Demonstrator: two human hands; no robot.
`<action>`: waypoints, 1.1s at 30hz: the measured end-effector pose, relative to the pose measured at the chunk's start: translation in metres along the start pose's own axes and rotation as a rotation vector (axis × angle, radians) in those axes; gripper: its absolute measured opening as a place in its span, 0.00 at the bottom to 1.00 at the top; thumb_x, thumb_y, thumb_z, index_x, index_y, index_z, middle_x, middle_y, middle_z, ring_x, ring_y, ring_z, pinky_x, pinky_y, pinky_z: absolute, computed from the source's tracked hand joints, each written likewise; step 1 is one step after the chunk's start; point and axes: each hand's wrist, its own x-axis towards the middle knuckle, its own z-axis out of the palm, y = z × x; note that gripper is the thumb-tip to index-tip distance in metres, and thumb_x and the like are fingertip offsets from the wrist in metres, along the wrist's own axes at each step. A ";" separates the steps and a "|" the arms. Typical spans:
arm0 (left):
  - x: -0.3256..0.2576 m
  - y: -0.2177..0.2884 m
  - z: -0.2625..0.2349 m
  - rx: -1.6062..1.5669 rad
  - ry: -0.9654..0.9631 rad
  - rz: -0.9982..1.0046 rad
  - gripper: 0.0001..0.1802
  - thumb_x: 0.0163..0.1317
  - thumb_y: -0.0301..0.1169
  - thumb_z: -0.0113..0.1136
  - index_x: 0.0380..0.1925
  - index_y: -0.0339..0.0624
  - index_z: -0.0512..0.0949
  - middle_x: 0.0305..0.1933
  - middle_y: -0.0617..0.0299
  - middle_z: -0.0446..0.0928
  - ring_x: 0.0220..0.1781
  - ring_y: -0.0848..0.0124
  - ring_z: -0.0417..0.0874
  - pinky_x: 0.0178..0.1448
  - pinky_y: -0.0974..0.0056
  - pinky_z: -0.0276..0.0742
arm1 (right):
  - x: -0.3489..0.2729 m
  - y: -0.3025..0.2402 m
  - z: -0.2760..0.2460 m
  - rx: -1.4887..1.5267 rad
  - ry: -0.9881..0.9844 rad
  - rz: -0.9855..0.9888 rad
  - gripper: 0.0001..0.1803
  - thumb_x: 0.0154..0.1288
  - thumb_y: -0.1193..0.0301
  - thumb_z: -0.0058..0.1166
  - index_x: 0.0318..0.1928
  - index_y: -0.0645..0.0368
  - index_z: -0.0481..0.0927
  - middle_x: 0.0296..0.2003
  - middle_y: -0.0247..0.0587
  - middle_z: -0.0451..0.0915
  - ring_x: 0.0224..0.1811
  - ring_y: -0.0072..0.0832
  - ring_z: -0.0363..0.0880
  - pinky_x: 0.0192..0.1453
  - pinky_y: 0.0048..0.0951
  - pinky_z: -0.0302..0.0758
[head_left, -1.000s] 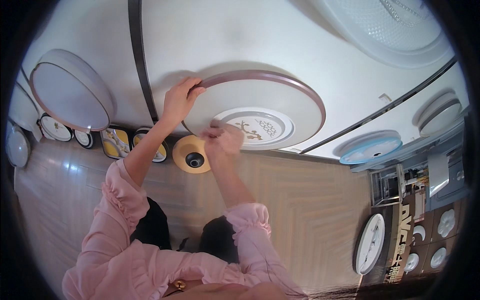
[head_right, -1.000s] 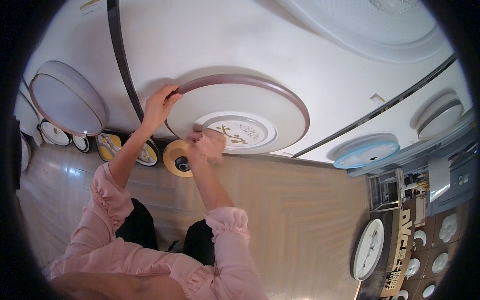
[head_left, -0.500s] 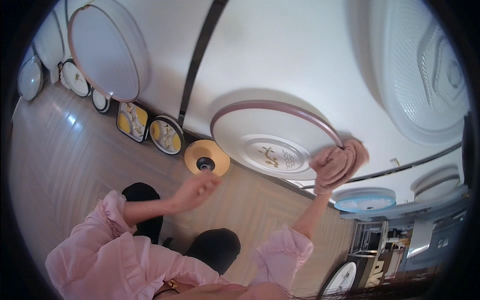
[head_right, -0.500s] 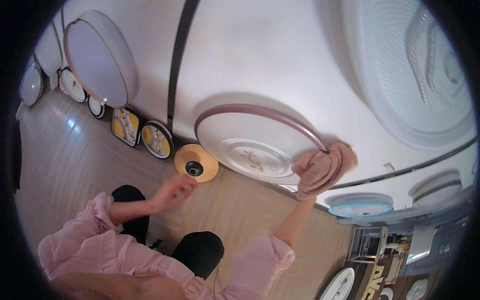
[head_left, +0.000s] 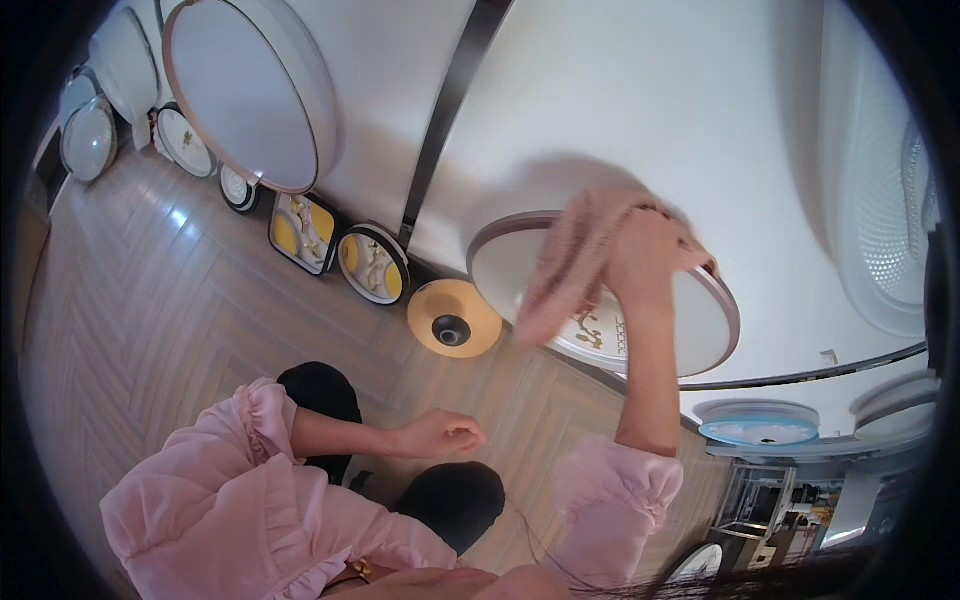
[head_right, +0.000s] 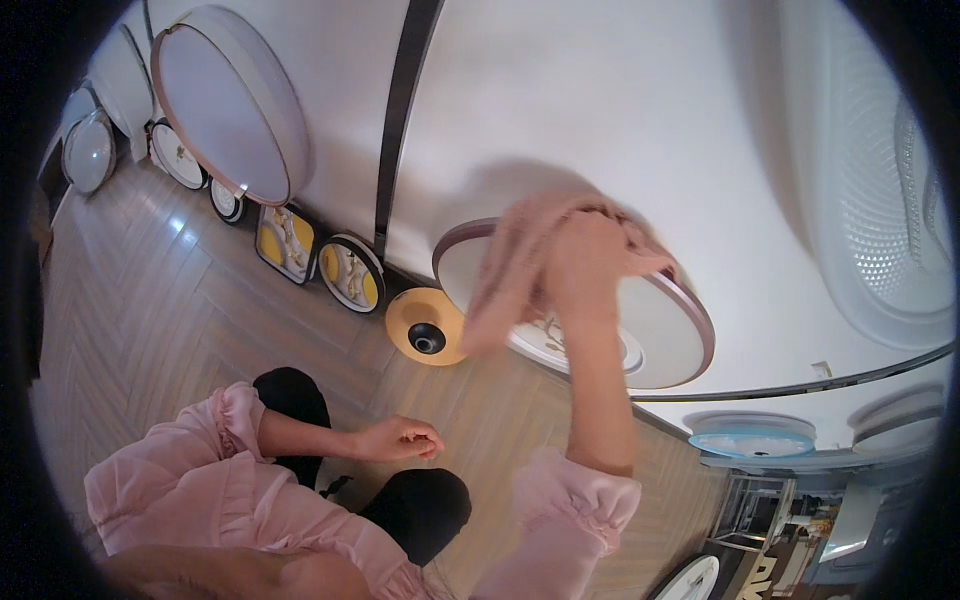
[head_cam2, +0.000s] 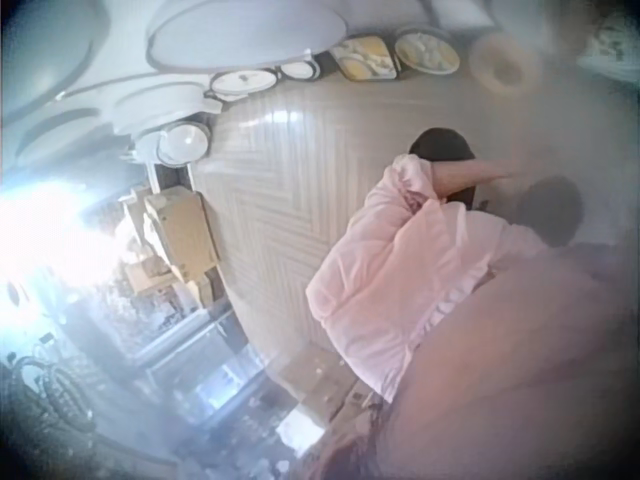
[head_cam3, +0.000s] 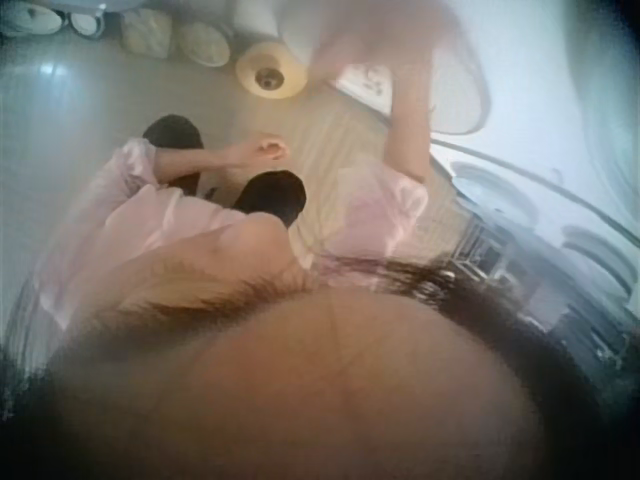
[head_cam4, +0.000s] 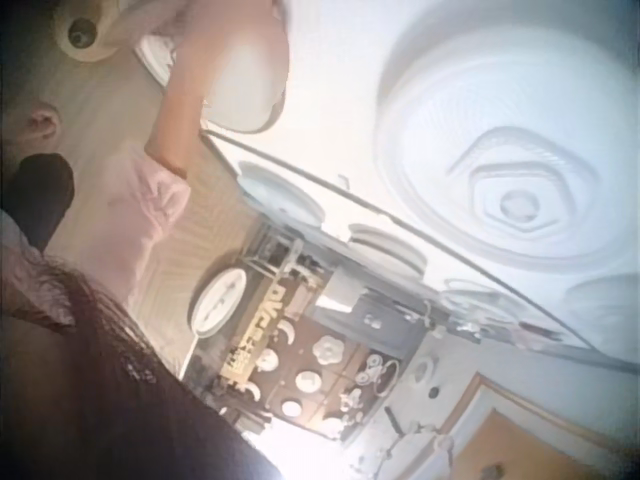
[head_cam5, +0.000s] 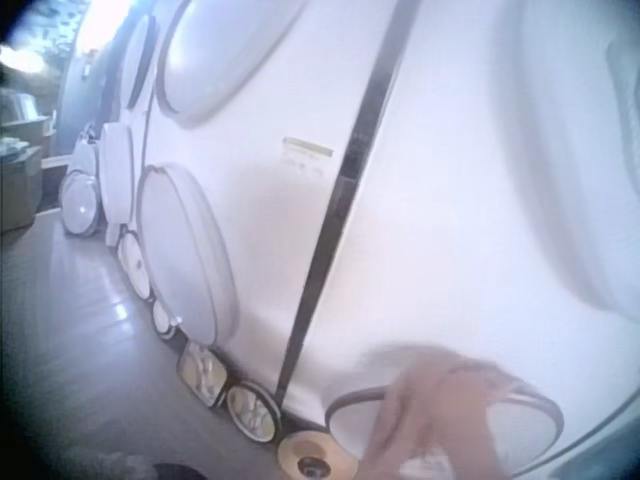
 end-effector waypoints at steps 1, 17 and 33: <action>0.000 0.004 0.003 0.004 -0.028 0.002 0.09 0.63 0.29 0.47 0.37 0.39 0.76 0.30 0.61 0.78 0.34 0.71 0.78 0.41 0.68 0.72 | 0.000 -0.014 -0.027 -0.047 -0.050 -0.035 0.07 0.49 0.67 0.55 0.19 0.53 0.82 0.21 0.40 0.80 0.28 0.29 0.81 0.31 0.28 0.73; -0.007 0.010 -0.020 -0.047 0.056 -0.007 0.10 0.65 0.27 0.47 0.42 0.35 0.74 0.32 0.63 0.76 0.37 0.78 0.75 0.43 0.71 0.71 | 0.024 -0.193 0.093 -0.271 -0.513 -0.569 0.10 0.58 0.67 0.45 0.38 0.53 0.78 0.28 0.41 0.79 0.30 0.33 0.79 0.32 0.32 0.73; 0.009 -0.001 -0.005 0.254 -0.064 0.044 0.13 0.52 0.31 0.53 0.37 0.38 0.79 0.33 0.50 0.80 0.33 0.56 0.80 0.40 0.59 0.73 | -0.030 -0.200 0.070 1.178 -0.160 0.277 0.16 0.52 0.67 0.52 0.42 0.57 0.77 0.36 0.49 0.80 0.36 0.39 0.79 0.40 0.34 0.74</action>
